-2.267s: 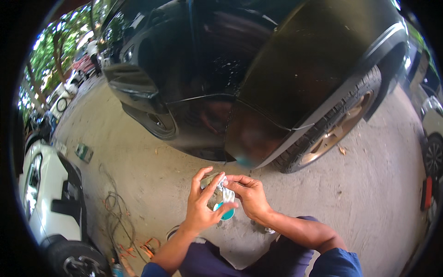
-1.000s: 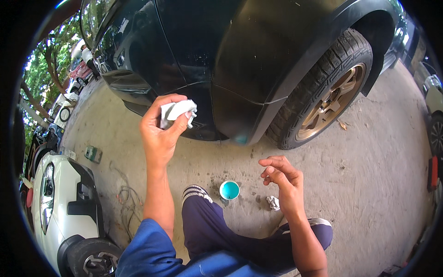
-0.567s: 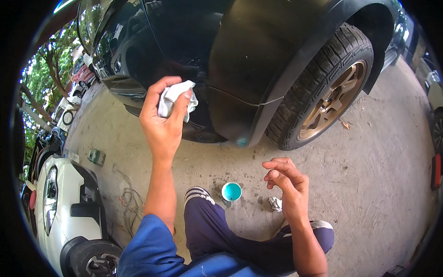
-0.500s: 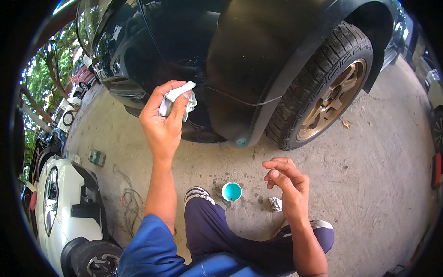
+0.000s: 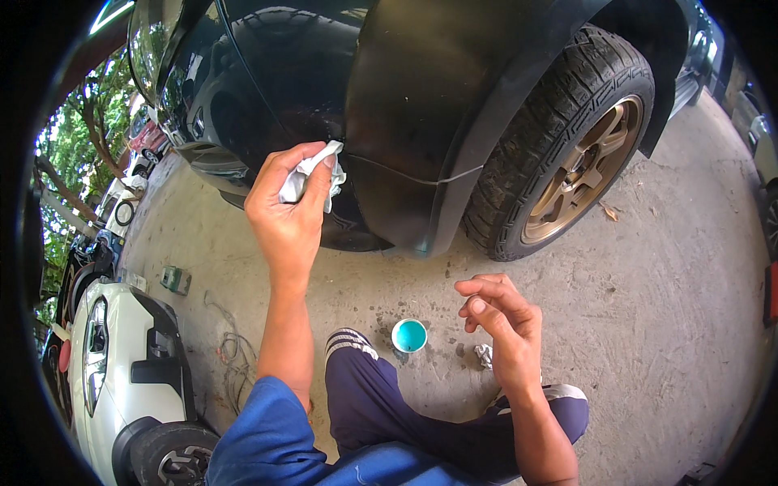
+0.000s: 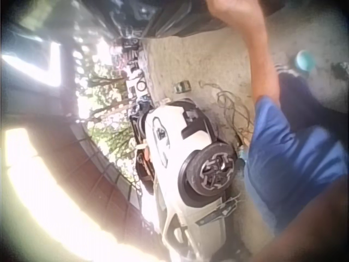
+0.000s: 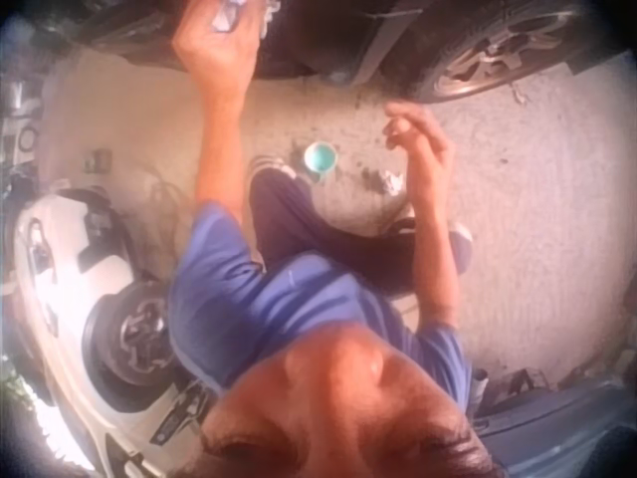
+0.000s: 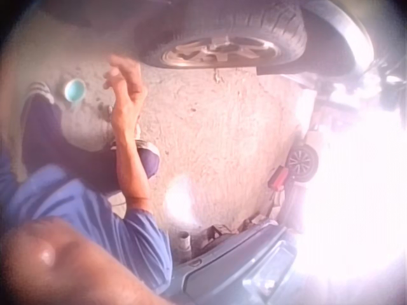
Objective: The person removes orange masking tape from the lower rear bumper of a dark car, then wipes the exposed area with a cloth dipped in a small cup of liquid. The person repeats wiping and inspecting the same spot multiple times.
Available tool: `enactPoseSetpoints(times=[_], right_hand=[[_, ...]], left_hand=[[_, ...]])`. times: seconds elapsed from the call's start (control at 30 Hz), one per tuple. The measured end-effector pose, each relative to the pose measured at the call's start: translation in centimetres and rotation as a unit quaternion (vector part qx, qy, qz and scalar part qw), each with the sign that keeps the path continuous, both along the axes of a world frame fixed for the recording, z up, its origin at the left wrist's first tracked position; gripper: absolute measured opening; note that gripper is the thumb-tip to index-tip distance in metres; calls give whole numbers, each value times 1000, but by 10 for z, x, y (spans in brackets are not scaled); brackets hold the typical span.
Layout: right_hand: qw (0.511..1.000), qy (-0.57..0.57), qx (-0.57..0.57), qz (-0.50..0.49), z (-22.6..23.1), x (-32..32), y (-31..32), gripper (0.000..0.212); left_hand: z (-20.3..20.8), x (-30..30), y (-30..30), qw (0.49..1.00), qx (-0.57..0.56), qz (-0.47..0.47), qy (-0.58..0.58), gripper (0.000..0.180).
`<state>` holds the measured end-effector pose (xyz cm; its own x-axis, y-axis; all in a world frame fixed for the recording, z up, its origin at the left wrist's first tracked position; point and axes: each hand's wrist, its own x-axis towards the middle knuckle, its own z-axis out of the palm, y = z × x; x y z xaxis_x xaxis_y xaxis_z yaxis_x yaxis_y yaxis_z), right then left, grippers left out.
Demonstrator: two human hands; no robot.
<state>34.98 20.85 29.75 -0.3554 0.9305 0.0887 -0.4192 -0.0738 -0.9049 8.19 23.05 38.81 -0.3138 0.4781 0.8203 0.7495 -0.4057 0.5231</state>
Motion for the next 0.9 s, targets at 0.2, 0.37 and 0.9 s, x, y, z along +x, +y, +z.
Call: enactPoseSetpoints(times=[0.2, 0.37, 0.9], right_hand=[[1000, 7, -2, 3, 1, 1, 1, 25], [1000, 4, -2, 5, 1, 1, 3, 25], [1000, -21, -5, 11, 0, -4, 9, 30]], left_hand=[[-2, -1, 7, 999, 24, 28, -5, 12], [-3, -2, 9, 998, 38, 39, 33, 15], [5, 4, 13, 996, 18, 73, 56, 18]])
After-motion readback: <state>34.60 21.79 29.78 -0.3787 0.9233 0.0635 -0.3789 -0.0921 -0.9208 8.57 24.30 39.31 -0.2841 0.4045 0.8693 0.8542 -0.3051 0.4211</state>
